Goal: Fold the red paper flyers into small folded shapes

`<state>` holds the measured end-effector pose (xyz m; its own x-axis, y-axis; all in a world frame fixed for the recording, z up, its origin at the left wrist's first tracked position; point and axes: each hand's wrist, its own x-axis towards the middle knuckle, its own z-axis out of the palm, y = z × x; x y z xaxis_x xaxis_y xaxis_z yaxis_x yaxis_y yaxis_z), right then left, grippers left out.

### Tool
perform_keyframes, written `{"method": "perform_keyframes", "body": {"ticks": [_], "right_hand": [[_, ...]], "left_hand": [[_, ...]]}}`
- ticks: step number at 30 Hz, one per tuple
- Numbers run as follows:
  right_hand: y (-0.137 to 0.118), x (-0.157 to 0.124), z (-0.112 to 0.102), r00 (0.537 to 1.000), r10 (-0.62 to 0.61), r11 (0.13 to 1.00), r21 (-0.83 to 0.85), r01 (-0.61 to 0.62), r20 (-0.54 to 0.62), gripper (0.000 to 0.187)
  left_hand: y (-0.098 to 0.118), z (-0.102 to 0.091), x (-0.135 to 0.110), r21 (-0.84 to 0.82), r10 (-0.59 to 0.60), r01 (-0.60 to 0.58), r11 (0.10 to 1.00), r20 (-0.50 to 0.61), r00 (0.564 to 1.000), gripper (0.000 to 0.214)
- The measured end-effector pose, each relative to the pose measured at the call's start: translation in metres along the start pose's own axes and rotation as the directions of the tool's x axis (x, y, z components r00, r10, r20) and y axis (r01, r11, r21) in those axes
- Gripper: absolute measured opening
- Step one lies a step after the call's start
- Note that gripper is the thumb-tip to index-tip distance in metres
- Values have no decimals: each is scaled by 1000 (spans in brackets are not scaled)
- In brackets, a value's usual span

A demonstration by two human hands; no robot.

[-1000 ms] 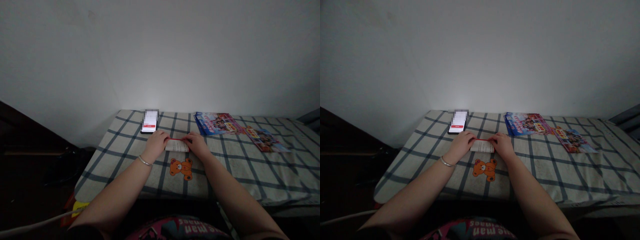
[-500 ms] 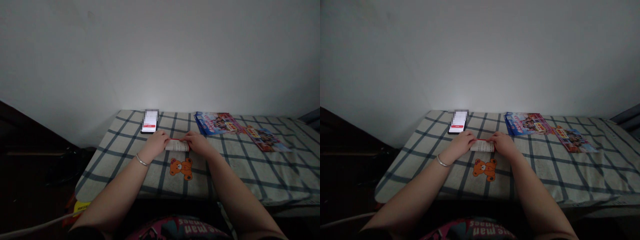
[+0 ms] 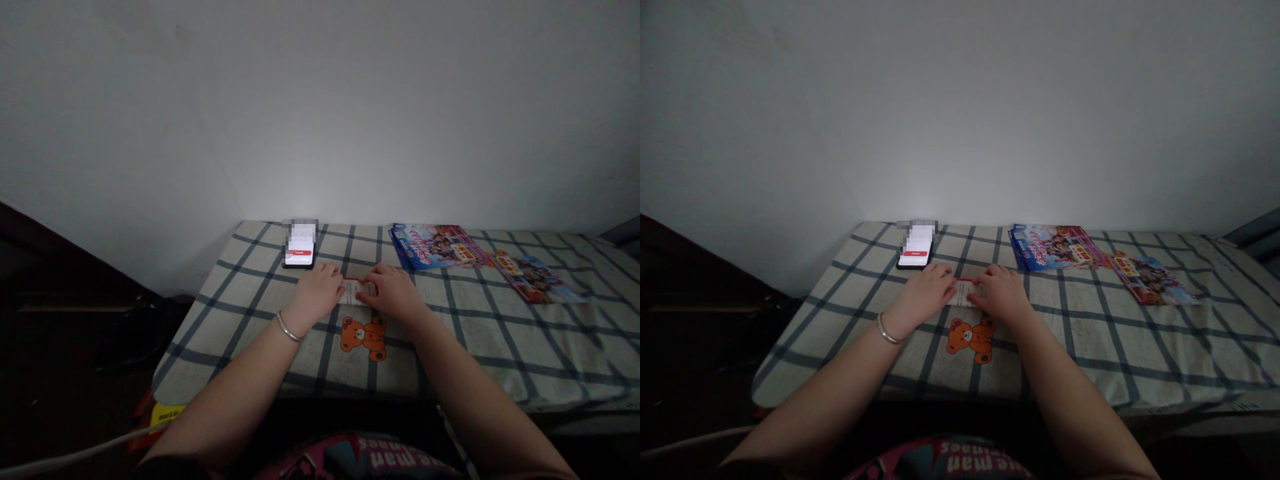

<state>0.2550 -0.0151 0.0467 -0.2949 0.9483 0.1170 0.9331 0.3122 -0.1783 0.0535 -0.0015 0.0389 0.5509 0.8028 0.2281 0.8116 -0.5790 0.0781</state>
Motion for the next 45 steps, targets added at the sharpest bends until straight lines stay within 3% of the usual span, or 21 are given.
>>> {"method": "perform_keyframes", "body": {"ticks": [10, 21, 45], "right_hand": [[-3, -2, -2, 1000, -22, 999, -39, 23, 12, 40], [-4, -5, 3, 1000, 6, 998, -60, -6, -10, 43], [11, -18, 22, 990, -85, 995, -57, 79, -109, 45]], "left_hand": [[15, -5, -3, 48, 9, -10, 999, 25, 1000, 19], [25, 10, -7, 36, -68, 68, 997, -26, 997, 26], [5, 9, -23, -69, -26, 21, 997, -72, 997, 35]]}}
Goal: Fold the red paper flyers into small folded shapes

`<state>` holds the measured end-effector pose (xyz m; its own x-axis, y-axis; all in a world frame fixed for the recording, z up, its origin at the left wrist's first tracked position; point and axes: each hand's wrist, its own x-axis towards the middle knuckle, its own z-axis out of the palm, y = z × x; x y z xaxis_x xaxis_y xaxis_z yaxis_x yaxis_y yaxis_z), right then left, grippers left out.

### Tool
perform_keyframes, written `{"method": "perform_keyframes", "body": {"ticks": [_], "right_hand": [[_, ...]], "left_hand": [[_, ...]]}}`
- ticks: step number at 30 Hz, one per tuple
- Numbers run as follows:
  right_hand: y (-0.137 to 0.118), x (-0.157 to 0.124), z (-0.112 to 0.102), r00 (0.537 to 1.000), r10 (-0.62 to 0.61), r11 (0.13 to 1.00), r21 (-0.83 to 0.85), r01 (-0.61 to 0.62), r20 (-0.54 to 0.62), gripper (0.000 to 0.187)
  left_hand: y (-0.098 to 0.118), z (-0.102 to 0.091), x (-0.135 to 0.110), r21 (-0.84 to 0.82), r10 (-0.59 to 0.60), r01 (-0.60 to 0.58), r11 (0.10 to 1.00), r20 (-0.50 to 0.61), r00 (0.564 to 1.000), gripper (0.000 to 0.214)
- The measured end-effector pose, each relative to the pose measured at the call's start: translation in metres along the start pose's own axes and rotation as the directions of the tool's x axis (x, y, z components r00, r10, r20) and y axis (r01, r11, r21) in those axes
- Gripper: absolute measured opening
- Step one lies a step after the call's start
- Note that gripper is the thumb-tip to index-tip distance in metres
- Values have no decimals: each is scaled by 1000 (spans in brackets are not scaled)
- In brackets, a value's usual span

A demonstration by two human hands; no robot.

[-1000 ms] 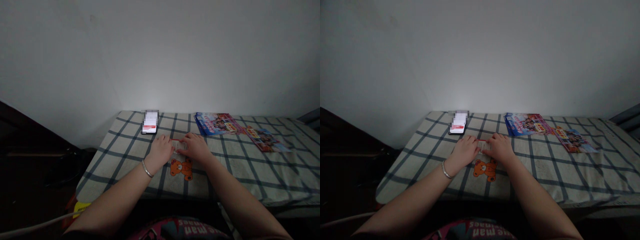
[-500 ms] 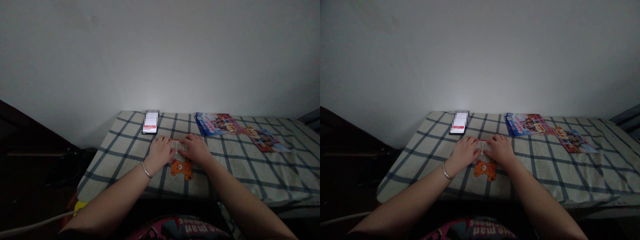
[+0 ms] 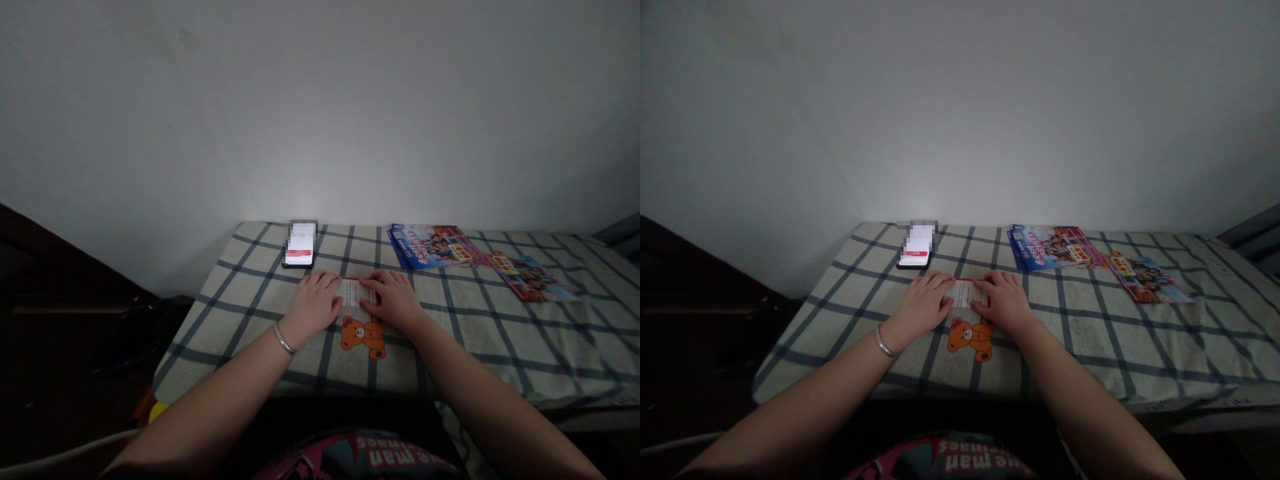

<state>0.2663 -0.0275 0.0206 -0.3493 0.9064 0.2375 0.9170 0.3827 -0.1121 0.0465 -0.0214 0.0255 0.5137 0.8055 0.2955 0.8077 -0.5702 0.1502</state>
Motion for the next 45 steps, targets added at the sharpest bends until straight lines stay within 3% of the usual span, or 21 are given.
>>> {"method": "perform_keyframes", "body": {"ticks": [14, 22, 28, 31, 35, 45], "right_hand": [[12, -9, 0, 997, -79, 996, 34, 79, 23, 45], [12, -8, -1, 997, -41, 997, 60, 37, 61, 49], [-4, 3, -15, 996, 23, 999, 27, -26, 88, 34], [-13, 13, -19, 997, -38, 999, -16, 39, 70, 31], [-19, 23, -14, 957, -266, 963, 83, 257, 119, 32], [-16, 13, -5, 905, -421, 907, 19, 421, 54, 16]], "left_hand": [[-11, 7, -4, -48, 46, -49, 998, -46, 998, 38], [-11, 7, -4, -40, 47, -49, 998, -42, 998, 38], [-10, 8, -4, -29, 38, -39, 999, -39, 999, 36], [-10, 7, -3, -31, 31, -33, 999, -38, 999, 36], [-8, 8, 1, -6, 40, -40, 999, -34, 999, 29], [-4, -2, 34, 110, -17, 9, 994, 71, 997, 21]]}}
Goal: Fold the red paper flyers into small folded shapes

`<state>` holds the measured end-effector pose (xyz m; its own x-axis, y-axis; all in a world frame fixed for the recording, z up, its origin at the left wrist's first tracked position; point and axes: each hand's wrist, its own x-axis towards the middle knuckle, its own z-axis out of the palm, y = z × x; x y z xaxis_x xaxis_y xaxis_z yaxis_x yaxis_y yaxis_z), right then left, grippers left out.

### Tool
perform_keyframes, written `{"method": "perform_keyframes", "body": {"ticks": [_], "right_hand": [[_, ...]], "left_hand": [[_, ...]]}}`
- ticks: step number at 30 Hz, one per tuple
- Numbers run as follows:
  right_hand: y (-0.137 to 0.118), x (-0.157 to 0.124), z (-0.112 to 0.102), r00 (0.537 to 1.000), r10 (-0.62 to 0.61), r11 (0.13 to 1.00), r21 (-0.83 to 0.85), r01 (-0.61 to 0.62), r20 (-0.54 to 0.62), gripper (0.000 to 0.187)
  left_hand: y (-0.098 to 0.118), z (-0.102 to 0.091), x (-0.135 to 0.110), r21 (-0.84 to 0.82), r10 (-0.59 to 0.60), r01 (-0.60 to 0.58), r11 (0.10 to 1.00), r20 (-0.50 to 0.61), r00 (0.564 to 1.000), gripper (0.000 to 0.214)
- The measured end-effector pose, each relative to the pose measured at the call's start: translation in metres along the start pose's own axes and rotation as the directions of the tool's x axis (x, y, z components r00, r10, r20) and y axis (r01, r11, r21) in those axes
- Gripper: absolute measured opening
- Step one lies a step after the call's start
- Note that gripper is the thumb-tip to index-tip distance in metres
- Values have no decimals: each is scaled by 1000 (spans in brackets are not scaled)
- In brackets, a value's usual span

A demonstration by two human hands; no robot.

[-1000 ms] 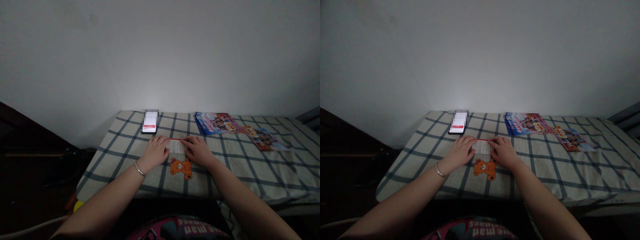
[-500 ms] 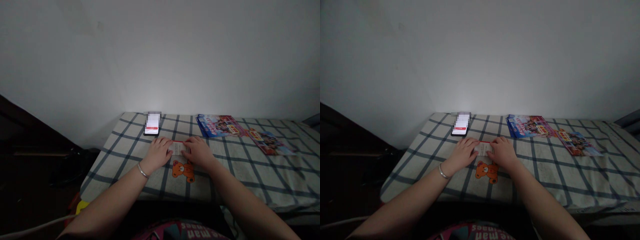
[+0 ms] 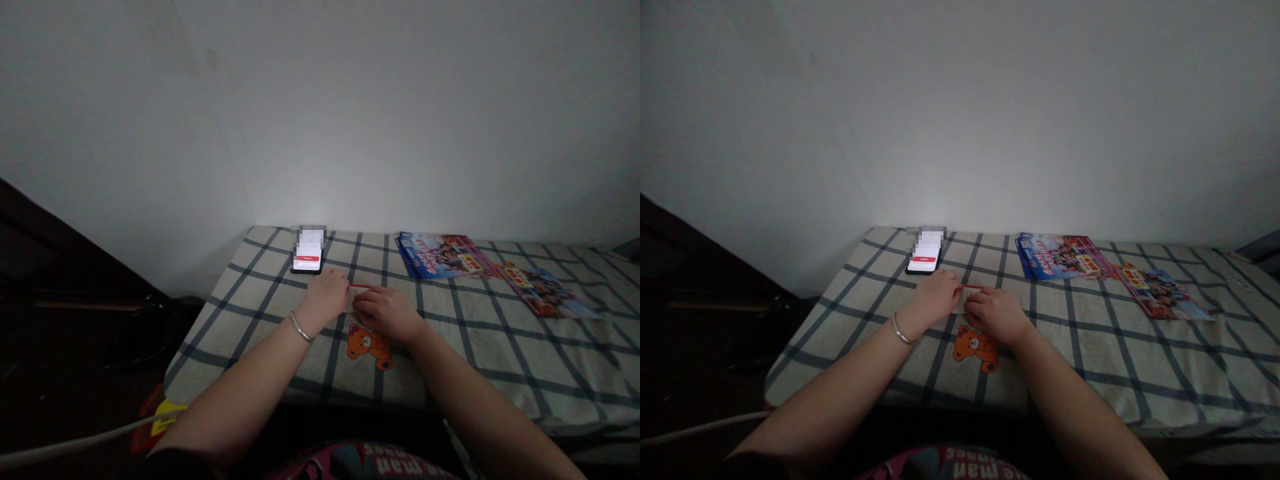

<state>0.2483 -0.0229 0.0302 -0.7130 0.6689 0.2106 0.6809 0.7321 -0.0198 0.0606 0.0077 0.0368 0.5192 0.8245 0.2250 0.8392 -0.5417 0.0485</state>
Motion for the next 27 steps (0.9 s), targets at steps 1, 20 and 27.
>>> {"method": "perform_keyframes", "body": {"ticks": [1, 20, 27], "right_hand": [[0, -1, 0, 1000, -15, 1000, -16, 15, -6, 17], [8, -4, 8, 837, 359, 933, 186, -309, -413, 19], [0, -2, 4, 793, 371, 916, 329, -229, -482, 16]], "left_hand": [[-1, 0, 2, -7, 3, -3, 1000, -10, 1000, 21], [-10, 8, -10, -499, -29, -141, 855, -317, 948, 7], [-3, 9, -13, -443, -22, -219, 869, -476, 879, 11]]}}
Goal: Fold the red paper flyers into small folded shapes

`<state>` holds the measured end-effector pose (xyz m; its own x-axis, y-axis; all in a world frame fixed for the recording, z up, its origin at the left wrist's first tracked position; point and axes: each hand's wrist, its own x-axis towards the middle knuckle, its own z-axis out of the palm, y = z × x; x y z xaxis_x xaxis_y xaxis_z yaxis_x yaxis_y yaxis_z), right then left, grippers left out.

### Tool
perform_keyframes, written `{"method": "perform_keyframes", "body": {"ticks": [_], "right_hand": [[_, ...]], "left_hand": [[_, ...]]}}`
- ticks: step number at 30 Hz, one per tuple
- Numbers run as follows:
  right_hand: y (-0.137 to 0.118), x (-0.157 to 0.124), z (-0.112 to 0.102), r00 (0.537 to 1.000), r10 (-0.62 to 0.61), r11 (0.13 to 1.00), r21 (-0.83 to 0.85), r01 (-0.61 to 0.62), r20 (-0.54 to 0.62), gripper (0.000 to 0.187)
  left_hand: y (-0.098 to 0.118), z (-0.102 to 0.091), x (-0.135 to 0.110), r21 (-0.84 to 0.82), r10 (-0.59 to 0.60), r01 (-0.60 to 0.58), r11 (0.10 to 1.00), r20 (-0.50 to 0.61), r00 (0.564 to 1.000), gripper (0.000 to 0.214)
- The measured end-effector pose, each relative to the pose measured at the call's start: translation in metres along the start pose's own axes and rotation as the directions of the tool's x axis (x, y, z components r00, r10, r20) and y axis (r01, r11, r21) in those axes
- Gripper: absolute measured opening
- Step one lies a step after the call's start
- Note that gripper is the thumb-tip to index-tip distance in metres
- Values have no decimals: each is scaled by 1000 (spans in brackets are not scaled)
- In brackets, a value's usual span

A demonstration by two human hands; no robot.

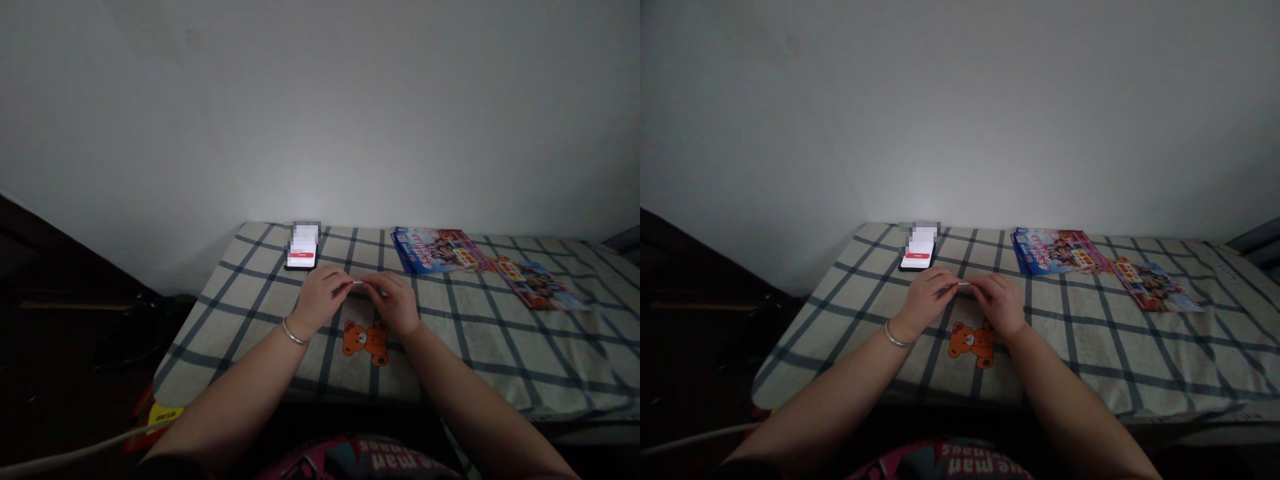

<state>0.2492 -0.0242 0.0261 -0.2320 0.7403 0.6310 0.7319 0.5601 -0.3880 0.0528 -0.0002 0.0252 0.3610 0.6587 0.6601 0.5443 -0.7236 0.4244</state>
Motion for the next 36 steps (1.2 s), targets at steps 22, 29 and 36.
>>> {"method": "perform_keyframes", "body": {"ticks": [22, 29, 36], "right_hand": [[-10, 2, -2, 995, -29, 978, 202, 49, -99, 12], [-11, 3, 2, 996, -20, 970, 241, 40, -85, 8], [-9, 4, 6, 998, 16, 975, 224, -1, -66, 9]], "left_hand": [[15, 0, 1, -51, 16, -20, 999, -86, 996, 10], [10, 3, 1, -40, 71, -76, 996, -109, 992, 11], [5, 5, 1, -20, 77, -79, 997, -63, 995, 11]]}}
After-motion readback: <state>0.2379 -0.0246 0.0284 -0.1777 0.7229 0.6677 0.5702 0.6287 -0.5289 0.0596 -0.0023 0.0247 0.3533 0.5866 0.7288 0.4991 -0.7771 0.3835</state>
